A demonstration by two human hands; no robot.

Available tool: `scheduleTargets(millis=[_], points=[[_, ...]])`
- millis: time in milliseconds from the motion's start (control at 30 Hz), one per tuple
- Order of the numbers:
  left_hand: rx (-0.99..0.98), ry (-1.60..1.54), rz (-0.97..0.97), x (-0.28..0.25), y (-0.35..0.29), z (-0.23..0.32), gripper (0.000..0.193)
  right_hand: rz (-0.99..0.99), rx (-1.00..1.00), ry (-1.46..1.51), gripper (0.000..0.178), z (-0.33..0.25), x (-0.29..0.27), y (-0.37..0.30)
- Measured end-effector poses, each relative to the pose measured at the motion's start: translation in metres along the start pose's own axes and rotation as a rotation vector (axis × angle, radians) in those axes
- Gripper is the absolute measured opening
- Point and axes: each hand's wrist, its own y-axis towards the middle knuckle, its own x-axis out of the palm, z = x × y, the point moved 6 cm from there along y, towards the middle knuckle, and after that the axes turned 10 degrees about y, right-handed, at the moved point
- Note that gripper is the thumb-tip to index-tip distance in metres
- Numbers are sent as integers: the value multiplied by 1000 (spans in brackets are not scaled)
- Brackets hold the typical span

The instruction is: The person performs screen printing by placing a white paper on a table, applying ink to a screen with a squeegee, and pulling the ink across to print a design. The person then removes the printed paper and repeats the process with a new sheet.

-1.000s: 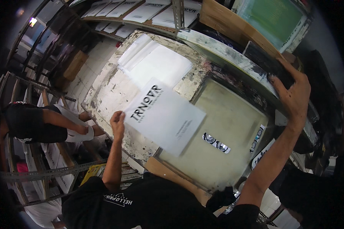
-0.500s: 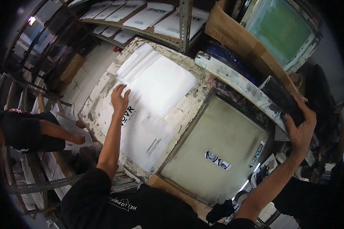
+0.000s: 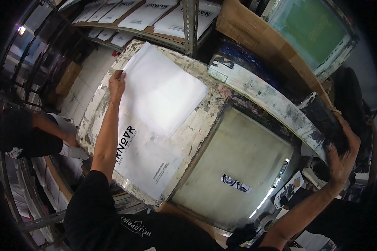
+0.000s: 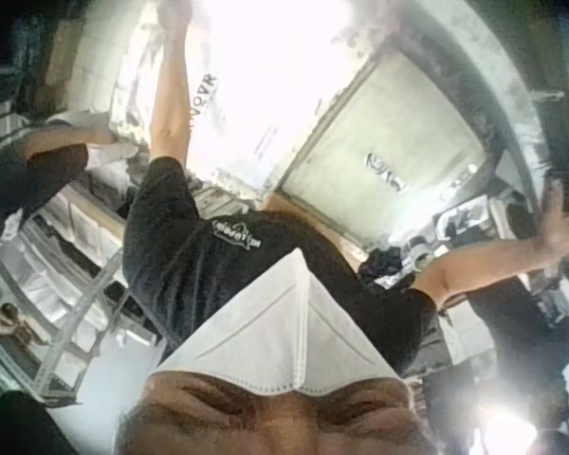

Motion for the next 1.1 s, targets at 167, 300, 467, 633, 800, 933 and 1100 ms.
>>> scheduleTargets(millis=[167,300,467,633,800,933,1100], points=[[431,218,113,-21,-29,73,55,6,-4,8,60,-5,-1,-1],[957,376,-509,44,-146,127,55,1,25,-57,54,-13,-1,2],[906,139,-710,70,-209,175,55,-3,10,-150,56,-23,0,9],[1088,50,-784,97,-285,258,56,65,17,-94,50,-24,2,12],[1209,-22,-714,113,-376,340,57,110,-86,-73,49,-21,3,28],[1183,-23,-722,117,-436,383,57,2,44,-138,45,-34,7,35],[1138,-76,-793,109,-493,412,57,65,195,-68,45,-38,2,40]])
